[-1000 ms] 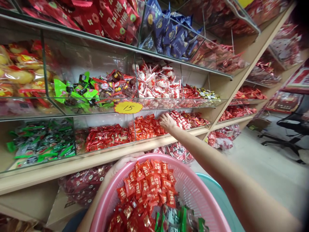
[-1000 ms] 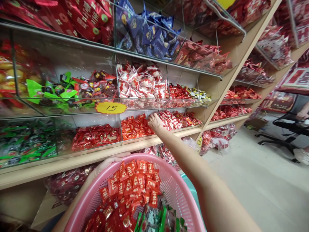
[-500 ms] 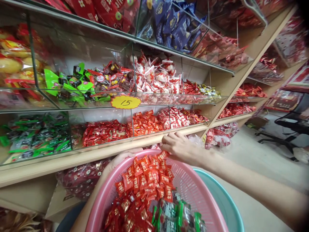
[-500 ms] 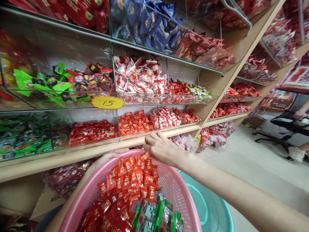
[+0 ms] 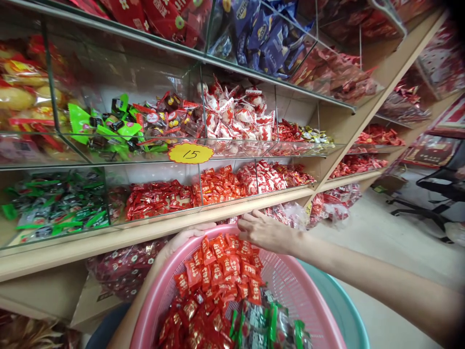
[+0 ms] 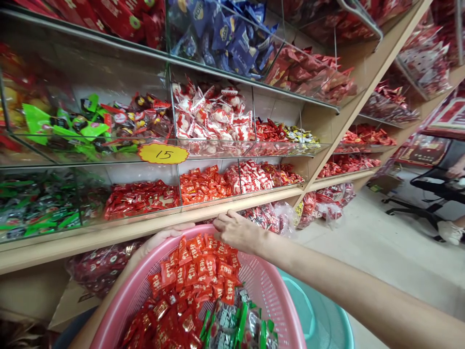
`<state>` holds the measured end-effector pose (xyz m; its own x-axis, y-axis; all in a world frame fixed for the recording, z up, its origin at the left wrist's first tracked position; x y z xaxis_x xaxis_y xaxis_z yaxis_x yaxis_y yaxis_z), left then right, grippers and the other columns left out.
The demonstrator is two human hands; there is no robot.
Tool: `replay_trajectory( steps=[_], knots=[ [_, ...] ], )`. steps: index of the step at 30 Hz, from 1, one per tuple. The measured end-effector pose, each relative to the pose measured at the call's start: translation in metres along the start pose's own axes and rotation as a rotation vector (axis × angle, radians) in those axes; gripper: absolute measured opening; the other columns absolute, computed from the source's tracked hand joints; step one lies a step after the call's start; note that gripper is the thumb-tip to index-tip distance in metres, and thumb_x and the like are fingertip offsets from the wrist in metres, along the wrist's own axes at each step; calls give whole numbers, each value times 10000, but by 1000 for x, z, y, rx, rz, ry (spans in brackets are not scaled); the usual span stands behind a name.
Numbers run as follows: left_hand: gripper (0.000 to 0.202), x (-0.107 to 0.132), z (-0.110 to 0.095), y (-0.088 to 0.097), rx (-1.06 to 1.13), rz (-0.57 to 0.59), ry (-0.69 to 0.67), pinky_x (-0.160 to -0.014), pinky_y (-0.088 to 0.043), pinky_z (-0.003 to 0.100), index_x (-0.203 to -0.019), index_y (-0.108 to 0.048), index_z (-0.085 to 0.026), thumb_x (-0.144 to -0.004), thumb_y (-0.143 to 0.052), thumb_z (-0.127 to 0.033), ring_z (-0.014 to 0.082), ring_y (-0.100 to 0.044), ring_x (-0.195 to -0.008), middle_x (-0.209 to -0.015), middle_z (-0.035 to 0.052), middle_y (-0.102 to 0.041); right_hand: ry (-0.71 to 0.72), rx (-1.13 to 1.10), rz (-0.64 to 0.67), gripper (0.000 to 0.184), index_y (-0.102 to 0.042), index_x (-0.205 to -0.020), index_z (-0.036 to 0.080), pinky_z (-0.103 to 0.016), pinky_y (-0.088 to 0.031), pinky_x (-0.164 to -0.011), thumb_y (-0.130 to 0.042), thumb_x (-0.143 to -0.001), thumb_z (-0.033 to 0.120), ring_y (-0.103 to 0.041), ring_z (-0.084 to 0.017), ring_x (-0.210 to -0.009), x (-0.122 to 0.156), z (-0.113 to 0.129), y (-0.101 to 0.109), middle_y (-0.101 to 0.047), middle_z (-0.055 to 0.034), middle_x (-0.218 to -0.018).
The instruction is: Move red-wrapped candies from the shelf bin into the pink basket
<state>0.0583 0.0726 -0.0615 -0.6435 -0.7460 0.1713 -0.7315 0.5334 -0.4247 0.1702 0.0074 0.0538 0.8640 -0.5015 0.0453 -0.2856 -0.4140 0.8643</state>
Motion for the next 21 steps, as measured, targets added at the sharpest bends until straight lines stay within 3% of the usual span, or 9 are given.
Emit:
replay_trajectory(
  steps=[7, 16, 21],
  knots=[
    [404, 0, 1, 6, 10, -38, 14, -1045, -224, 308, -1123, -580, -198, -730, -494, -163, 208, -369, -1236, -1219, -19, -546, 29, 46, 15, 130, -602, -836, 177, -341, -286, -725, -473, -843, 166, -413, -202, -871, -14, 0, -6, -533, -60, -890],
    [375, -1, -5, 6, -40, -51, -37, -1059, -181, 258, -1091, -607, -147, -733, -495, -152, 206, -309, -1271, -1265, 2, -503, 39, 71, -34, 176, -565, -992, 176, -333, -278, -691, -462, -850, 166, -424, -201, -849, -12, 2, -12, -524, -53, -876],
    [392, 1, 1, 2, 27, -35, 49, -1043, -230, 331, -1108, -591, -194, -726, -503, -177, 226, -376, -1230, -1177, -10, -580, 13, 47, -56, 196, -517, -1045, 180, -324, -280, -709, -430, -869, 174, -431, -190, -849, -13, 1, -12, -536, -50, -888]
  ],
)
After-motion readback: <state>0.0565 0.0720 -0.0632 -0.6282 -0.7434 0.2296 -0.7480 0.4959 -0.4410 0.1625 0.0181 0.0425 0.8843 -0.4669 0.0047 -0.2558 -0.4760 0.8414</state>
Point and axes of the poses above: each hand's wrist, its own x-axis away from the middle knuckle, its own y-axis out of the back of the hand, z = x × y, the point moved 9 cm from there along -x, towards the middle knuckle
